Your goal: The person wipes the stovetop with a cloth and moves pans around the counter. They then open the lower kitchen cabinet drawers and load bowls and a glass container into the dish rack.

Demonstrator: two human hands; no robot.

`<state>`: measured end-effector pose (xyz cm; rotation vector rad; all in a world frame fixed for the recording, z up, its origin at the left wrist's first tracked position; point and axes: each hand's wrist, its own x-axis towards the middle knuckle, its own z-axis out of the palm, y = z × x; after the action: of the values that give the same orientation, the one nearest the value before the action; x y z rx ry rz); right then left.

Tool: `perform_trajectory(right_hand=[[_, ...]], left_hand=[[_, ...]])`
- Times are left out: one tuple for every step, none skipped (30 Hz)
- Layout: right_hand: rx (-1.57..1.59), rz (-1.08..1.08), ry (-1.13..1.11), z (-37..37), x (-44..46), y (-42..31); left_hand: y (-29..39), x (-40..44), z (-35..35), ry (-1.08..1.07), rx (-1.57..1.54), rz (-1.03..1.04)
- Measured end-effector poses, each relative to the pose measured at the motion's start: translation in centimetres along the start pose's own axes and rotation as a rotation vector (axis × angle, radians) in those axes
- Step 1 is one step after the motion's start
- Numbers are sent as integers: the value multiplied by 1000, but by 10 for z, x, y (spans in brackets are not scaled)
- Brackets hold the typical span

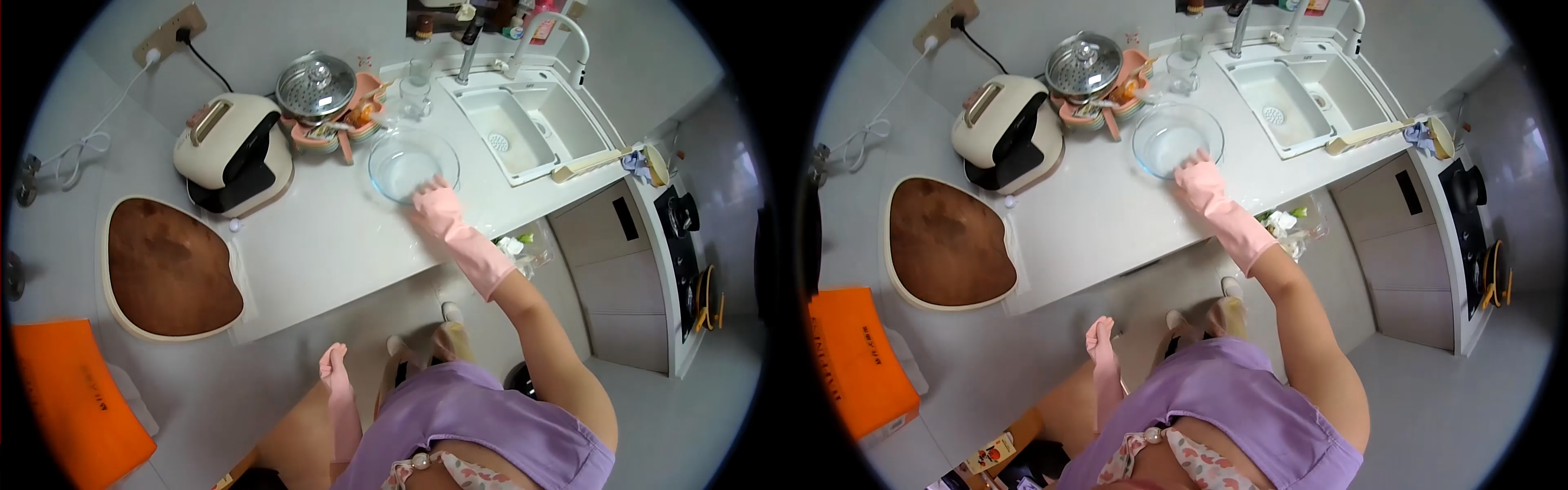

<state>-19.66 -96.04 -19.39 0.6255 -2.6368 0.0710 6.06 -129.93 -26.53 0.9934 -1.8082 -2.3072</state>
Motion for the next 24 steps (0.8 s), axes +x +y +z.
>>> perform_trajectory(right_hand=[[31, 2, -39, 12, -1, 8], [62, 2, -78, 21, -1, 14], [95, 5, -121, 25, -2, 20], [125, -28, -62, 24, -8, 24], [152, -65, 1, 23, -13, 31], [171, -108, 68, 16, -13, 42], [274, -119, 56, 7, -18, 57], [342, -94, 6, -14, -20, 68], [412, -64, -45, -36, -21, 80], [460, -18, -69, -58, -21, 98], [509, 27, -92, -79, -21, 117], [561, 77, -115, -99, -25, 137], [644, 161, -97, -121, -31, 159], [724, 242, -78, -144, -37, 186], [802, 318, -58, -161, -42, 213], [881, 512, -51, -172, -45, 235], [958, 703, -42, -180, -47, 259], [1079, 721, 38, -173, -54, 294], [1202, 738, 118, -153, -67, 333], [1328, 753, 199, -141, -74, 356], [1289, 957, 242, -154, -69, 360], [1323, 921, 316, -134, -77, 386], [1360, 885, 389, -107, -90, 416], [1407, 867, 474, -97, -97, 431]], left_hand=[[2, 0, 6, 4, -17, 9], [8, -3, 16, 27, -3, -1], [7, -3, 24, 42, -6, 21], [6, -6, 29, 56, 0, 40], [4, -6, 37, 69, 0, 62], [5, -10, 47, 79, 15, 87], [1, -10, 54, 76, 3, 110], [-4, -11, 61, 73, -9, 128], [-8, -14, 73, 70, -18, 144], [-12, -18, 85, 73, -21, 130], [-14, -22, 100, 78, -26, 116], [-15, -28, 113, 81, -25, 101], [-17, -34, 124, 83, -22, 80], [-22, -39, 136, 72, -11, 77], [-27, -43, 149, 63, -4, 75], [-30, -47, 162, 58, 2, 75], [-31, -51, 175, 58, 12, 68], [-28, -57, 188, 61, 19, 61], [-28, -61, 198, 65, 30, 54], [-34, -61, 202, 50, 26, 65], [-42, -59, 203, 37, 22, 77], [-48, -58, 207, 27, 16, 91], [-49, -63, 213, 39, 32, 91], [-45, -68, 218, 52, 50, 91]])
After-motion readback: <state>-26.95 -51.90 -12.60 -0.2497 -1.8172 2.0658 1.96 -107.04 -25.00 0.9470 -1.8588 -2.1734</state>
